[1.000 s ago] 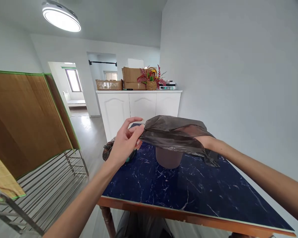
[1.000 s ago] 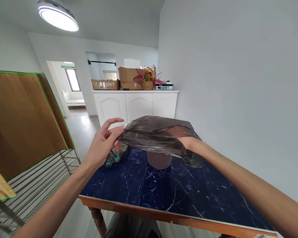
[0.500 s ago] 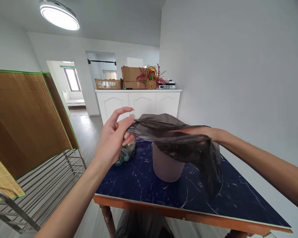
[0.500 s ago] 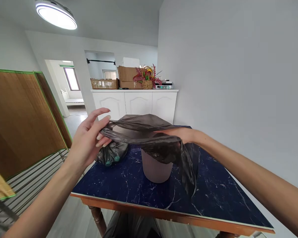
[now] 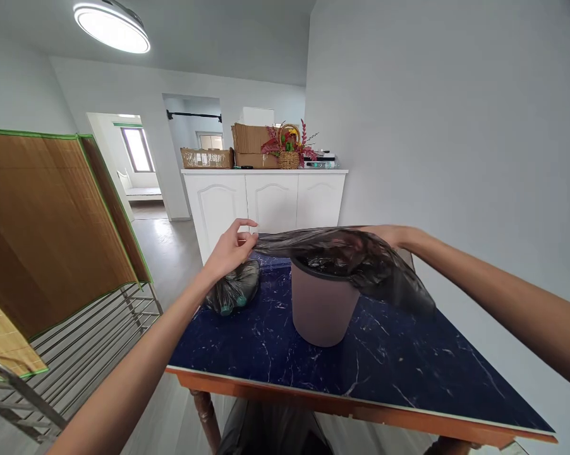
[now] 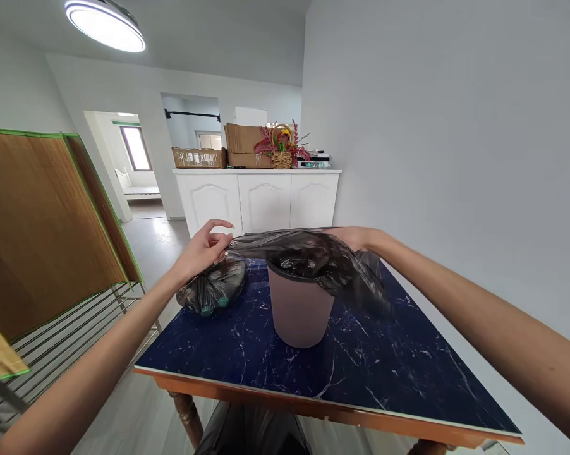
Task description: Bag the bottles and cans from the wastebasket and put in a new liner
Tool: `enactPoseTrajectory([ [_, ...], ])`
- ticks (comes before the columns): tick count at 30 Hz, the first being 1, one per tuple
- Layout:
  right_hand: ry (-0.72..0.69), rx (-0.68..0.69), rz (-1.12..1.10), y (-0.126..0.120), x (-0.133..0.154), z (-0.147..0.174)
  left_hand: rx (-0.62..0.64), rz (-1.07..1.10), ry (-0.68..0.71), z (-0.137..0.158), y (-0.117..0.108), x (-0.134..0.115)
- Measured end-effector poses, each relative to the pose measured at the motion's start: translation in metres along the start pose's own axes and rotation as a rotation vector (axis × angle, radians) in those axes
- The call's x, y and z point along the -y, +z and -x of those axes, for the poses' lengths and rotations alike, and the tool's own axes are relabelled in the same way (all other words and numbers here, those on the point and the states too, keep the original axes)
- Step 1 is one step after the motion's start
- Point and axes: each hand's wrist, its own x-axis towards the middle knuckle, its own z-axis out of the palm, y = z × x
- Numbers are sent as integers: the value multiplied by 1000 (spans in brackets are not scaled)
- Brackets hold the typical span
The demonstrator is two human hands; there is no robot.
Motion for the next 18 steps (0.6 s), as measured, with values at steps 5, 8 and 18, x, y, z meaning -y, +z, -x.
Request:
enactPoseTrajectory([
  [5,158,-6,-35,-15,-15,13,-3,-536,91,-7,-10,22],
  [8,202,-73,-4,-15,-17,20,-33,-546,164,-3,4,7],
  [18,168,54,341,13,-12,50,206,-399,629,20,46,-47],
])
